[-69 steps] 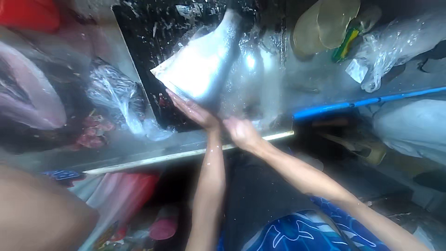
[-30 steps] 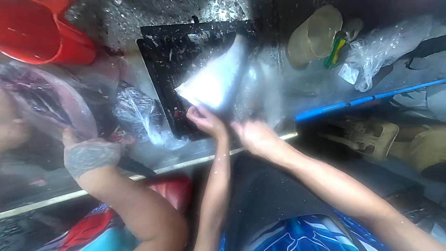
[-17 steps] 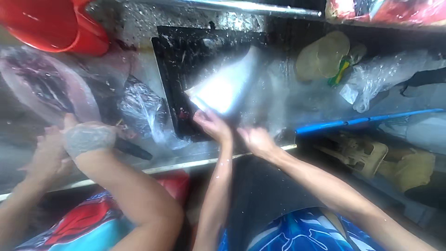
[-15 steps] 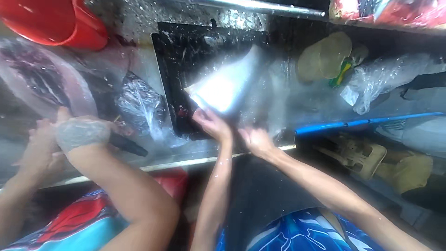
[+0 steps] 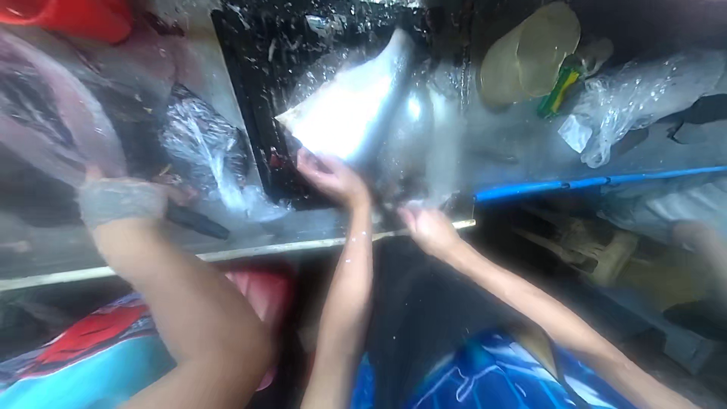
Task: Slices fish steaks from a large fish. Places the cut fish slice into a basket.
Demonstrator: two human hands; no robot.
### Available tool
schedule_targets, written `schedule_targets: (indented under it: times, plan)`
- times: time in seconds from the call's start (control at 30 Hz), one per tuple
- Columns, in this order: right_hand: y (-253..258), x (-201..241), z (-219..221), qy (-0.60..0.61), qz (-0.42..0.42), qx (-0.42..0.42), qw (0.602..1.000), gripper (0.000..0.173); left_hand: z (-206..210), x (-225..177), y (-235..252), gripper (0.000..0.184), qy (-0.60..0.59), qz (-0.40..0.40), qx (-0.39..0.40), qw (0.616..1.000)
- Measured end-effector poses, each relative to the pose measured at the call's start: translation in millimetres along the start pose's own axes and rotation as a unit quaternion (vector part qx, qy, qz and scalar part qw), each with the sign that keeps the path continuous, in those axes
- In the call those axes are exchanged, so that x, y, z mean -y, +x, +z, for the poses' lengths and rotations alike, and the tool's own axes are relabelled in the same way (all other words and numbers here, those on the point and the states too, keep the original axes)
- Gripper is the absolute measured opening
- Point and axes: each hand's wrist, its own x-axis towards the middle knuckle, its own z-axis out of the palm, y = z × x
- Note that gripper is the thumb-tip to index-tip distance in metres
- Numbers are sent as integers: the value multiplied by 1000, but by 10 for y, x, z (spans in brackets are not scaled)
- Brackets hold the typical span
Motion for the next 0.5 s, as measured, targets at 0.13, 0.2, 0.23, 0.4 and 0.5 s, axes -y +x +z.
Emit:
schedule_targets:
  times: [0.13,0.2,0.23,0.4,0.5]
  plan:
    - [-232,-72,-280,-10,31,49,998,76,-139,-158,65,40,8,-67,51,996]
    - [-222,-58,-331,-9,17,48,999,73,-262,-241,134,45,21,-112,95,989]
    - [-197,-17,-338,-12,9,43,999,73,-320,-246,185,48,25,-135,111,984]
    - [-85,266,-352,-15,-16,0,1000,74,-464,-248,360,44,70,-209,188,957]
    - [14,396,-291,5,-21,-36,999,74,-462,-382,383,45,150,-228,222,936]
